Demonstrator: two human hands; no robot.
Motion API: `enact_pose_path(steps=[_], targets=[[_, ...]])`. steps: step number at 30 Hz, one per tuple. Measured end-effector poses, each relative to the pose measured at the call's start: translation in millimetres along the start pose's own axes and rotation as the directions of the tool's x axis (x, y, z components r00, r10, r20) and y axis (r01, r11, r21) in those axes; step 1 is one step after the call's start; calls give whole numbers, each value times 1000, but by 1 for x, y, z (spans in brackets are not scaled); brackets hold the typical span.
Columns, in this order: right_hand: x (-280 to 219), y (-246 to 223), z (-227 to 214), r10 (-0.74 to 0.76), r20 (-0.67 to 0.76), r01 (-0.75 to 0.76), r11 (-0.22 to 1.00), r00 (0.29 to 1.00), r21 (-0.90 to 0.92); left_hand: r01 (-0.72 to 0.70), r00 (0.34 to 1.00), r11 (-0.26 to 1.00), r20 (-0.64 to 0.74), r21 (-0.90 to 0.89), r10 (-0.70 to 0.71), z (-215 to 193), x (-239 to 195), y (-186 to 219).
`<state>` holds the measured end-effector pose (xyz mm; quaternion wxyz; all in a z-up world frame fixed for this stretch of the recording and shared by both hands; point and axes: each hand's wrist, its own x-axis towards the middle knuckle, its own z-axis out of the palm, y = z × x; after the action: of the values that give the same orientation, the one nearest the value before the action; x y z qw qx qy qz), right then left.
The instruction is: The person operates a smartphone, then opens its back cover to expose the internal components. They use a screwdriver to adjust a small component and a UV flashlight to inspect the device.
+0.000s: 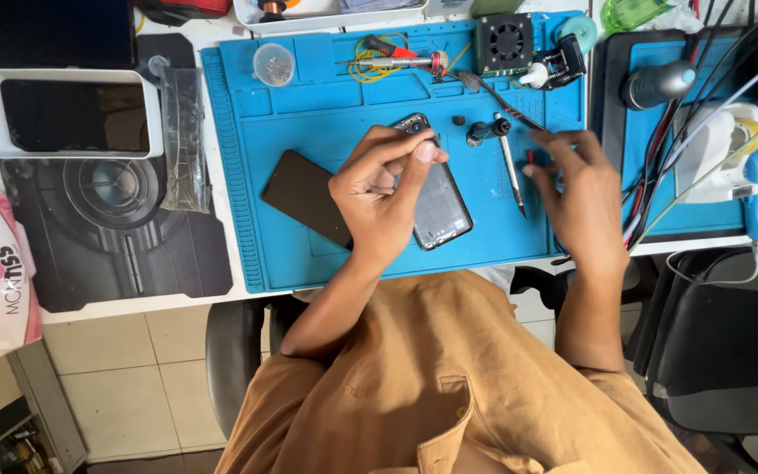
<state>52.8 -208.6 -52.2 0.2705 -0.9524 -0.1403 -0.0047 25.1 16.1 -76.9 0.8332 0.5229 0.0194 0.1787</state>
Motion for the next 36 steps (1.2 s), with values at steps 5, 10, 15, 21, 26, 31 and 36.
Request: enact_pose_path(steps=[5,10,15,21,26,31,36], targets=[[16,1,-14,-31,-109,37,998,994,56,-41,999,999,-3,-3,41,-2,-1,-1],[32,11,-23,-101,-129,104,994,987,21,-52,999,998,-1,-29,52,-1,-2,-3],[42,19,-23,-105,-104,110,993,989,43,-42,999,998,3,-48,42,1,-5,-7],[51,26,-32,-170,-116,172,985,979,5,-69,997,996,20,-54,70,4,-3,-7],[84,39,-47,-391,-156,369,916,907,-155,-82,997,996,2,-39,82,1,-1,-4],[91,55,-61,-371,-316,323,926,873,-194,-100,995,994,-28,-53,99,0,-1,0],[42,75,-82,-223,-302,149,957,927,-247,-59,998,997,17,-50,60,7,-9,-3]])
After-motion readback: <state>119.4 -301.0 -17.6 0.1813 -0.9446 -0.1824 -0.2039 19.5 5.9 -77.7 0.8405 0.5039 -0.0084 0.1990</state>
